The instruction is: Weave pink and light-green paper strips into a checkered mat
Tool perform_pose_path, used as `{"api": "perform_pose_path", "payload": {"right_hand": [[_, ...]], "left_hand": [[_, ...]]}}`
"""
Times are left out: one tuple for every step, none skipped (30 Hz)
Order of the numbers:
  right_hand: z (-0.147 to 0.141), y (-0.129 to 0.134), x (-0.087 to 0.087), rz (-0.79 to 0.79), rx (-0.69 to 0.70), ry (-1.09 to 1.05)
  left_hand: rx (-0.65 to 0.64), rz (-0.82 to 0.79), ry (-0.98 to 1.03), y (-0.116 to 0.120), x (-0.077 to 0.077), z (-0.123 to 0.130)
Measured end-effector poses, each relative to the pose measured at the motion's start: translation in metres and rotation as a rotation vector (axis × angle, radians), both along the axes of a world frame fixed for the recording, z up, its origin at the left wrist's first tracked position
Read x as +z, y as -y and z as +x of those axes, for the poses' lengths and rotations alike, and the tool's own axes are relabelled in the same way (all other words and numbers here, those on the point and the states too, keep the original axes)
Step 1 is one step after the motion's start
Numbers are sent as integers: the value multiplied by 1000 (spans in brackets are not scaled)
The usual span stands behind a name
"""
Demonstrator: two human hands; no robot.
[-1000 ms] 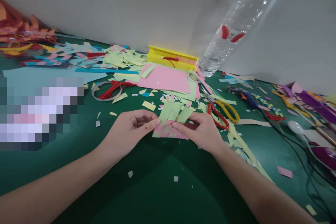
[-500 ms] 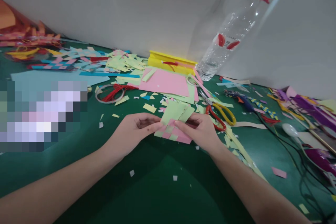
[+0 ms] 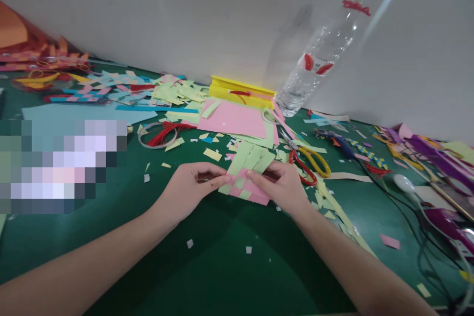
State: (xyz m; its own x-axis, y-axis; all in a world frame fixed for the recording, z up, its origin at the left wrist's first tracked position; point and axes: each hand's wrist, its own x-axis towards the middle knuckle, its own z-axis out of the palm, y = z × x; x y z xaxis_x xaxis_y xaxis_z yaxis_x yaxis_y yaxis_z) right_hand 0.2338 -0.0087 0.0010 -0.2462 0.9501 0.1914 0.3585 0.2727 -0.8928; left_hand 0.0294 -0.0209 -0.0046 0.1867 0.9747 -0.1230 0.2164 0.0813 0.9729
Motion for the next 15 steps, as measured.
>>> {"api": "perform_pose_path", "payload": {"right_hand": [[0,0,0,5,3,6],[0,0,-1,7,6,12],[0,1,-1,8,7,15],[0,1,-2,8,5,14],[0,1,-2,5,2,11],[0,1,-3,0,-3,4],[0,1,-3,-5,-7,-2],[0,0,-3,-13,-10,1],[0,0,-2,-22,-11,12],[0,-1,-2,-32,-8,34],[0,-1,-1,-41,-8,64],[0,-2,0,-49,-9,100],[0,-3,0,-52,-12,133],[0,-4,0,-51,-16,159],[1,-5,0,-43,-19,176]], "left_hand": [[-3,6,-15,0,0,0],[-7,12,-33,0,0,0],[-10,19,-47,-1,0,0],[-10,28,-55,-1,0,0],[-7,36,-57,-2,-1,0],[-3,43,-55,-3,-1,-1],[4,49,-51,-3,-2,-1],[13,55,-45,-3,-2,-1],[20,61,-41,-3,-3,-2],[27,68,-37,-4,-3,-2],[37,78,-35,-4,-3,-3],[48,89,-33,-4,-4,-3],[59,98,-34,-4,-4,-3],[67,103,-35,-4,-4,-4],[75,103,-34,-4,-5,-4]]}}
